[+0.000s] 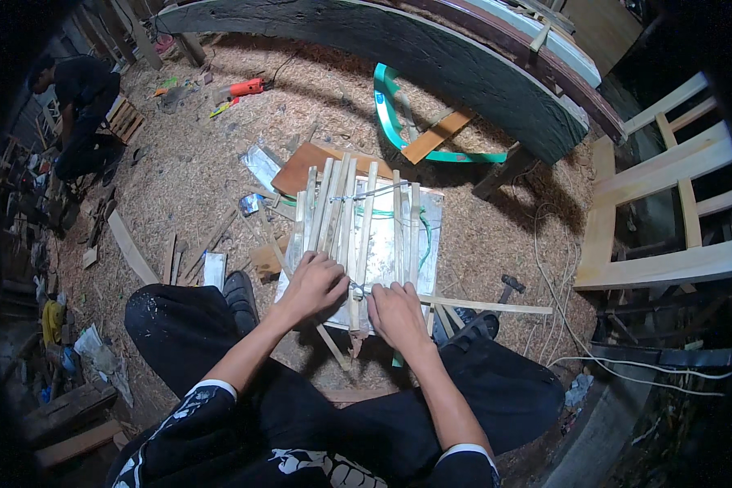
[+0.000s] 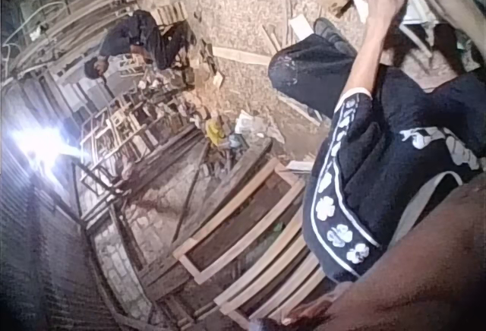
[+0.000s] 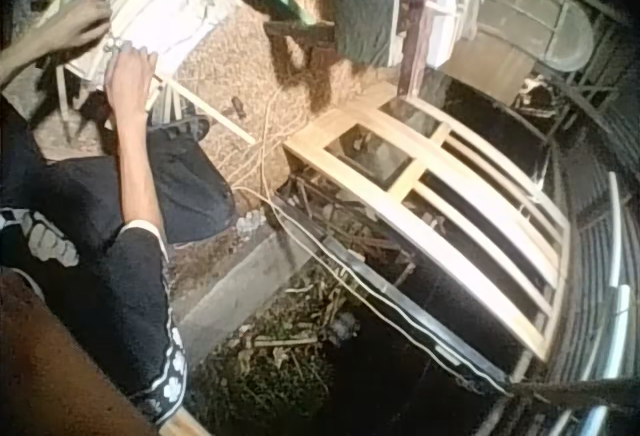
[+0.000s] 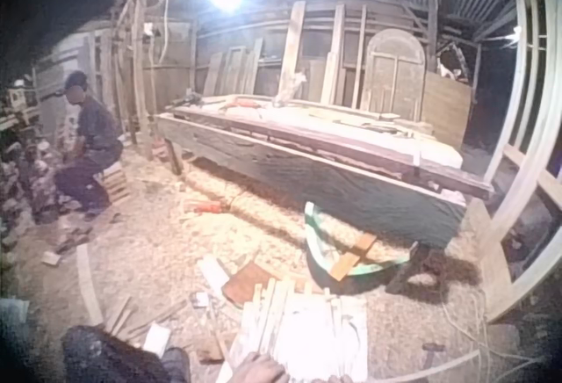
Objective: Assembling and aligning thin wood strips on a work surface in a workshop environment.
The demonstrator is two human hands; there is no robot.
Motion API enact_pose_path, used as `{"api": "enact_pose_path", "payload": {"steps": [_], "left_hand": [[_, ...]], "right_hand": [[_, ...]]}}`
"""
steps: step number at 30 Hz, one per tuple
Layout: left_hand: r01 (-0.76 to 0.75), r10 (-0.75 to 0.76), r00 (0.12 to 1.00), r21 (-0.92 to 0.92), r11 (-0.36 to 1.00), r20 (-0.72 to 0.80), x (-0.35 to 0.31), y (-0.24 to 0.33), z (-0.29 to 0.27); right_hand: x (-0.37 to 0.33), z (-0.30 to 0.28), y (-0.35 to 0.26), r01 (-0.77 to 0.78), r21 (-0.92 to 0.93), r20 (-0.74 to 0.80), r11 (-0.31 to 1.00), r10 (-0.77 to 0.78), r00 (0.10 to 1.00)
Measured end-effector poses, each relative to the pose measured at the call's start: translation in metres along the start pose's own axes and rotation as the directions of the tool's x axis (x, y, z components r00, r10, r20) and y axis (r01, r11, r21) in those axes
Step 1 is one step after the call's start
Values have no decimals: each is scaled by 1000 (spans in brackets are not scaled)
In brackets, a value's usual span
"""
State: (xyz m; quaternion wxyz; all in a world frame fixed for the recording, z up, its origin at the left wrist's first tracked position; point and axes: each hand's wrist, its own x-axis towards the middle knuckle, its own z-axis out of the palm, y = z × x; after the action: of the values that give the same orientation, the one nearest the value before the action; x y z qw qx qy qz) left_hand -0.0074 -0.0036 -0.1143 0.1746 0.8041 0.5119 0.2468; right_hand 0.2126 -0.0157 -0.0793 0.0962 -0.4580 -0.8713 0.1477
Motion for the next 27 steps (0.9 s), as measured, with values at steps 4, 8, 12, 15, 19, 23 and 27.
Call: {"api": "enact_pose_path", "payload": {"steps": [4, 8, 12, 15, 19, 23, 27], "left_hand": [[3, -3, 1000, 0, 1000, -15, 1, 5, 2], [19, -19, 1000, 19, 1000, -23, 0, 7, 9], [7, -6, 999, 21, 1000, -52, -1, 6, 11], [23, -23, 999, 8, 1000, -35, -1, 7, 9], [23, -23, 1000, -27, 999, -2, 1, 3, 4], [22, -22, 1000, -54, 998, 5, 3, -7, -7], [72, -72, 997, -145, 987, 7, 4, 2, -22]], "right_hand": [[0, 1, 1, 13, -19, 73, 1000, -11, 997], [0, 4, 2, 20, -17, 19, 1000, -19, 1000], [1, 8, 4, 34, -45, 45, 998, -32, 998], [2, 7, 2, 32, -52, 51, 998, -29, 998], [-1, 5, 2, 27, -41, 17, 999, -27, 1000], [-4, -4, 0, -11, -16, -12, 1000, 11, 1000], [3, -24, 2, -131, 302, -43, 944, 151, 988]]}}
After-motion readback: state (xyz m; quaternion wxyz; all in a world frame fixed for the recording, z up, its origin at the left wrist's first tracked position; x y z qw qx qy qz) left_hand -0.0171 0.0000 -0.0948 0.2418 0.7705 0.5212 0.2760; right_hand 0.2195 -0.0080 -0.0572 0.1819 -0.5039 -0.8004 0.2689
